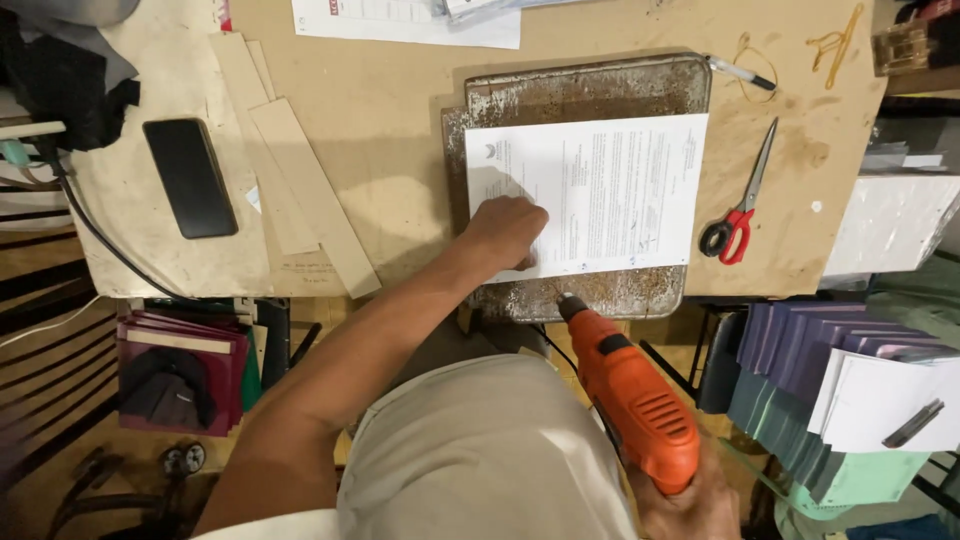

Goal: Using a handheld electric drill to create holes in a stack of paper placed on a metal tray for binding.

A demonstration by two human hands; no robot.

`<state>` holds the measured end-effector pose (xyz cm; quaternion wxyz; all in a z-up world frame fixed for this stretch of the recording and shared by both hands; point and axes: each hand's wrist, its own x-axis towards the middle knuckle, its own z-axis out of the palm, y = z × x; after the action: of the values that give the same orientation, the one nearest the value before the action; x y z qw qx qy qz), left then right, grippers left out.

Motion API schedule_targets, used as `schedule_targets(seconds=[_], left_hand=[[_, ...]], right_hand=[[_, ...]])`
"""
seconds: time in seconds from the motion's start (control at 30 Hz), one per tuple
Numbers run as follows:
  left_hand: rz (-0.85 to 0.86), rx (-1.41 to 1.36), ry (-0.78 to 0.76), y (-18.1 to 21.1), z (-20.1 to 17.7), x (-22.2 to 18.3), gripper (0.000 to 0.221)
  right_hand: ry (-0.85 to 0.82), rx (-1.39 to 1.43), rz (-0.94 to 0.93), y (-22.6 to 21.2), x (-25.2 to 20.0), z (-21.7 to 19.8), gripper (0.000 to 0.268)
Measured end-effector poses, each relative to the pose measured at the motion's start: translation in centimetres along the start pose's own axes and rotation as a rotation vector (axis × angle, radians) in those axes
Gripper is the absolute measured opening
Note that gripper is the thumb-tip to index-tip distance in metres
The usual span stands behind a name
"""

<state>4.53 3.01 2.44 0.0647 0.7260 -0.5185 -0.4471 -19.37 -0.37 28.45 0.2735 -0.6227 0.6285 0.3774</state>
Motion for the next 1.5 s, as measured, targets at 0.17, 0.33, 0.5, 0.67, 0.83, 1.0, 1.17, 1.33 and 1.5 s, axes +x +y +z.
schedule_targets(seconds=[0.17, 0.33, 0.5, 0.67, 0.83, 1.0, 1.17, 1.33, 1.5], left_hand=[[-0.011, 0.053, 0.08, -0.7, 1.7, 0.3, 0.023], [-0.033, 0.071, 0.074, -0.8, 2.4, 1.1, 0.043], [-0.025, 0.082, 0.148, -1.7, 3.9, 2.0, 0.032], [-0.033, 0.107, 0.154, -1.7, 4.3, 2.0, 0.03], [-0.042, 0.118, 0.087, -1.8, 4.3, 2.6, 0.028], [-0.042, 0.127, 0.07, -1.9, 4.3, 2.7, 0.025], [-0.046, 0.114, 0.073, -1.6, 3.8, 2.2, 0.029], [-0.046, 0.095, 0.072, -1.4, 3.2, 1.7, 0.035], [-0.043, 0.109, 0.095, -1.6, 3.8, 2.0, 0.032]], right_hand=[[0.004, 0.005, 0.013, -1.9, -0.5, -0.1, 0.088], [0.01, 0.007, 0.022, -2.0, -0.2, 0.4, 0.088], [0.037, 0.015, 0.034, -3.9, -0.7, 0.0, 0.088], [0.047, 0.023, 0.049, -3.3, -0.3, 0.2, 0.088], [0.039, 0.024, 0.048, -3.9, -0.8, 0.3, 0.087], [0.044, 0.033, 0.055, -3.4, -0.2, 0.7, 0.087], [0.047, 0.038, 0.063, -3.0, 0.2, 0.9, 0.087], [0.066, 0.055, 0.052, -3.4, 0.2, 0.9, 0.082], [0.059, 0.055, 0.052, -3.5, 0.1, 0.8, 0.083]])
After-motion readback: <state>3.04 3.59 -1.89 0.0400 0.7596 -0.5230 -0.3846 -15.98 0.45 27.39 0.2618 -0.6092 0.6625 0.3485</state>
